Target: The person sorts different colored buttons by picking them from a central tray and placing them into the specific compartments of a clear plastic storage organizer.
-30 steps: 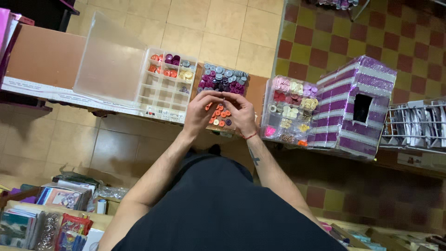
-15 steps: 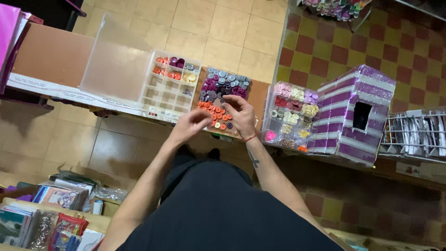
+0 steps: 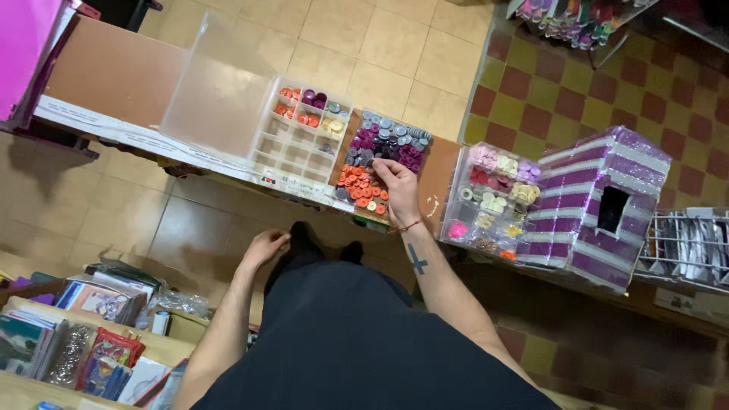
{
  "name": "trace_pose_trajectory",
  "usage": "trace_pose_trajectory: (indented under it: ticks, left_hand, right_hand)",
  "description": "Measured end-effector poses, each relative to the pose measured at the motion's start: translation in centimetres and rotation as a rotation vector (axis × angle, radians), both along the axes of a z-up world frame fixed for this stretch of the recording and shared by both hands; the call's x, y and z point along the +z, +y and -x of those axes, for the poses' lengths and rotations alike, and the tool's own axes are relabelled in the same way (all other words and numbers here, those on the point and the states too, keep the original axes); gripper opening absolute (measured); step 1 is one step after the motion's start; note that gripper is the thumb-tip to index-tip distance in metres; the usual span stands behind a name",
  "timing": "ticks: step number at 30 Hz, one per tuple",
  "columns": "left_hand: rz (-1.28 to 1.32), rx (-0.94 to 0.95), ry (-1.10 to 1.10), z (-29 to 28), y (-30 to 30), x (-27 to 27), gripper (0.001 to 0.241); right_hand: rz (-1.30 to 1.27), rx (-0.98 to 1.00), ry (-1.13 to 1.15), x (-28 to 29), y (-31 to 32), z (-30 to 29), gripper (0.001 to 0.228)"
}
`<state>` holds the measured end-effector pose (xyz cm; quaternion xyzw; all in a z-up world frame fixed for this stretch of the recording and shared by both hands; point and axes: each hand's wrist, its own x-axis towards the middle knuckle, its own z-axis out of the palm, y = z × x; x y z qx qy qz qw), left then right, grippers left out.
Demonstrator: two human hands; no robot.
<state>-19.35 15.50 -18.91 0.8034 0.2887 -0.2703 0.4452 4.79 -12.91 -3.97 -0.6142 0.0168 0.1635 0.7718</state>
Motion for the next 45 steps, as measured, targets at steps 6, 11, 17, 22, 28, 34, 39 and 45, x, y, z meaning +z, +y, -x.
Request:
trace_pose_trajectory:
  ticks: [6,11,17,22,28,34,39,45]
  left_hand:
    - [0.017,0.166,0.077,3.0,4.6,-10.2,0.051]
    - [0.112,0.189,0.086,1.6,6.3,-10.1,0.052]
    - [0.102,0.020,0.111,-1.5,7.9,-2.9,0.062]
    - [0.072,-0.044,0.133,-3.7,9.5,-1.3,0.055]
    - [-0.004,-0.152,0.219,-5.0,11.6,-2.3,0.071]
    - [0.006,-0.148,0.248,-4.5,13.8,-6.5,0.071]
    - [0.112,-0.215,0.298,-5.4,14.9,-6.3,0.067]
    - [0.175,-0.256,0.336,-5.4,17.5,-10.2,0.069]
  right_hand:
    - [-0.006,-0.001,0.001,2.1,2.6,0.6,0.012]
    - [-0.006,-0.021,-0.022,0.9,4.7,0.0,0.014]
    - [0.148,-0.018,-0.128,1.3,7.2,-0.6,0.012]
    - [0.455,0.020,-0.281,1.9,9.1,-0.8,0.013]
    - [0.555,0.018,-0.397,1.5,10.8,-1.4,0.017]
    - [0.699,0.006,-0.642,1.0,11.6,-1.9,0.016]
    - [0.649,-0.069,-0.612,5.1,10.8,-2.2,0.019]
    - [0.566,-0.273,-0.566,5.9,6.5,-2.0,0.016]
